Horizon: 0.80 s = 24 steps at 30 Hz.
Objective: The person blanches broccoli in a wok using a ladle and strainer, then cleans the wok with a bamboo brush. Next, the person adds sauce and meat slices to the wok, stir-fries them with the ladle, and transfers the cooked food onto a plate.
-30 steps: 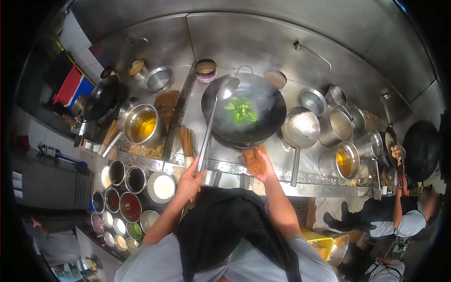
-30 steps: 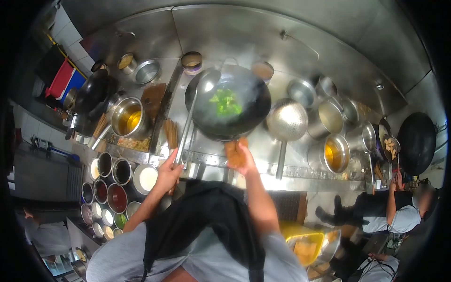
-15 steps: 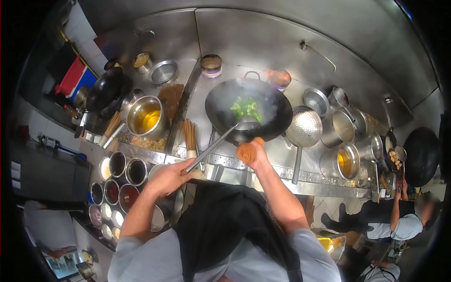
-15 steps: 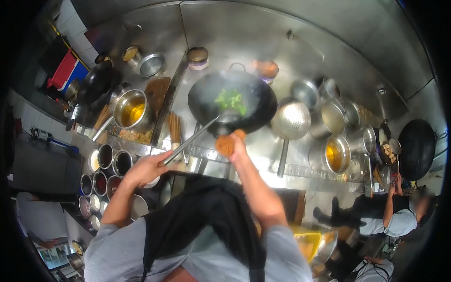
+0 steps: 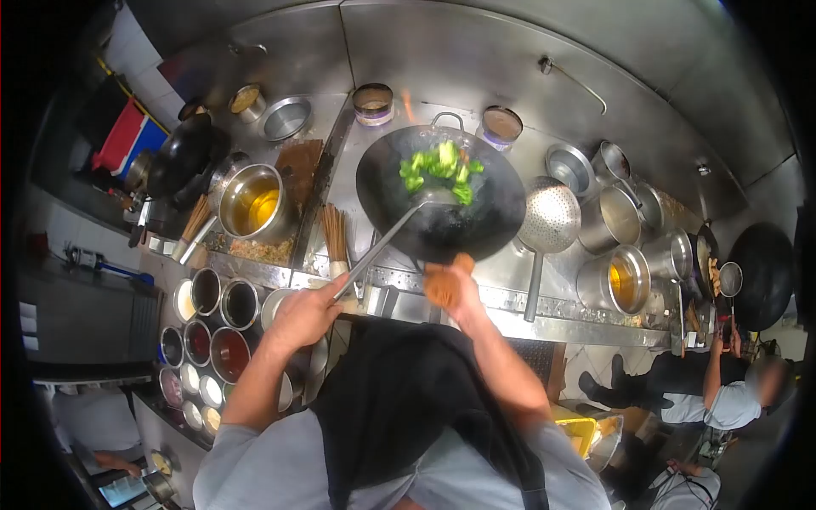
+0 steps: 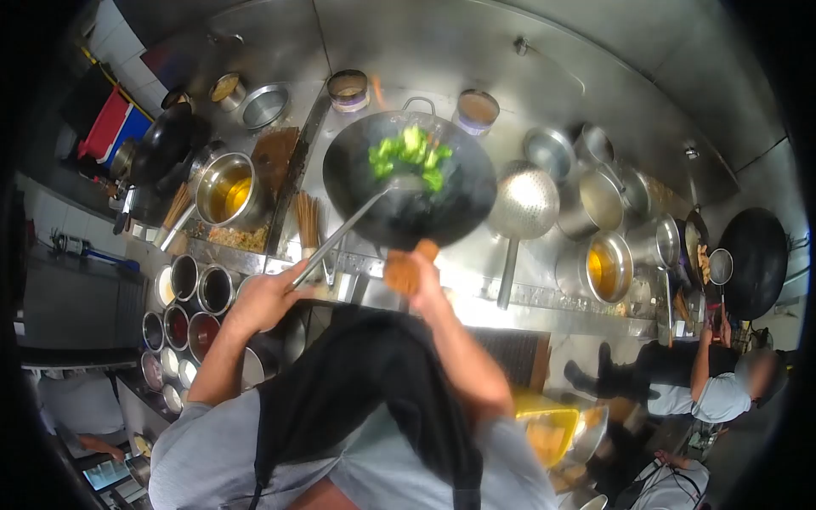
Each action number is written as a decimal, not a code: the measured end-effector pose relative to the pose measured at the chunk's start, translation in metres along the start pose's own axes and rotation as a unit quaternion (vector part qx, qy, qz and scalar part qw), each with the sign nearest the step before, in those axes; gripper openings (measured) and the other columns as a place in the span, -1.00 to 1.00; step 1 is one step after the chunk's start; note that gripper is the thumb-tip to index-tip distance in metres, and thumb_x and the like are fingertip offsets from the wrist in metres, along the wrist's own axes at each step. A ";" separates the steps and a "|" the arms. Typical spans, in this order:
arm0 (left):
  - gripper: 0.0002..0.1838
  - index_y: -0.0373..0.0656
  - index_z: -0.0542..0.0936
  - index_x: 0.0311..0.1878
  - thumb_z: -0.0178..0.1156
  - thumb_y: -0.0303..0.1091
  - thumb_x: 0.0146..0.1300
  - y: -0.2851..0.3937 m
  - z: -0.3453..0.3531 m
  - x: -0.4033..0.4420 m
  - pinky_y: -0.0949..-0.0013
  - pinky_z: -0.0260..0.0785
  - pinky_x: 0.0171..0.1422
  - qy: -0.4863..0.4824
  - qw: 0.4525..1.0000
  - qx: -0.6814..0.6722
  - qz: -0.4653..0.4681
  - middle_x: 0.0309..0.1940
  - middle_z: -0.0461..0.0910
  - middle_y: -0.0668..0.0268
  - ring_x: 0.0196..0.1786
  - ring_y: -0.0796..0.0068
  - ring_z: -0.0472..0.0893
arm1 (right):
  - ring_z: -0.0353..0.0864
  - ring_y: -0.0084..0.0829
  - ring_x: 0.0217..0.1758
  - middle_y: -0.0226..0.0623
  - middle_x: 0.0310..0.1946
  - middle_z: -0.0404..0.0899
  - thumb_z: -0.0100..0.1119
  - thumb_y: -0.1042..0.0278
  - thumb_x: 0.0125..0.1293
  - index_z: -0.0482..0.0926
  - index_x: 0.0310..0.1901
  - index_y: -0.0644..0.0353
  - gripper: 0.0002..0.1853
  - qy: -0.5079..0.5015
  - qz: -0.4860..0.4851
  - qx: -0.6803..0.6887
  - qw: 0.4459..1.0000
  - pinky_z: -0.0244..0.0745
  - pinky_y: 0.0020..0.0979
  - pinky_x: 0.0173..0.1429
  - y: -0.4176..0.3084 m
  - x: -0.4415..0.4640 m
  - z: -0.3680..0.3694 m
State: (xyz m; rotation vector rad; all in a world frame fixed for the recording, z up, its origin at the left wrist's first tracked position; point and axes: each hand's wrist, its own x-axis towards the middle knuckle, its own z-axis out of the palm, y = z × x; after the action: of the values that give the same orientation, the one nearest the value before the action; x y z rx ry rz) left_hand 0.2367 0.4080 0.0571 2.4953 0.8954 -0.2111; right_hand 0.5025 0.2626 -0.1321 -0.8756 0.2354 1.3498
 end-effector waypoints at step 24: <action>-0.35 0.14 0.38 0.47 0.22 -0.26 0.29 0.008 0.025 0.009 -0.04 0.52 -0.09 0.048 0.999 -0.005 0.007 -0.32 0.69 -0.03 -0.22 -0.08 0.69 | 0.65 -0.07 0.15 0.03 0.18 0.58 -0.01 0.24 0.42 0.47 0.21 0.45 -0.53 -0.059 -0.035 -0.099 0.993 0.61 -0.09 0.21 0.071 0.020 -0.138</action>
State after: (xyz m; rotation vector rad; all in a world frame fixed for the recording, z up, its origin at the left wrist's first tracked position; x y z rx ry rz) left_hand 0.2493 0.3955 0.0358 2.5200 0.9134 -0.0825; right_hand 0.4881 0.1834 -0.2666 -0.9564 -0.0228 1.3697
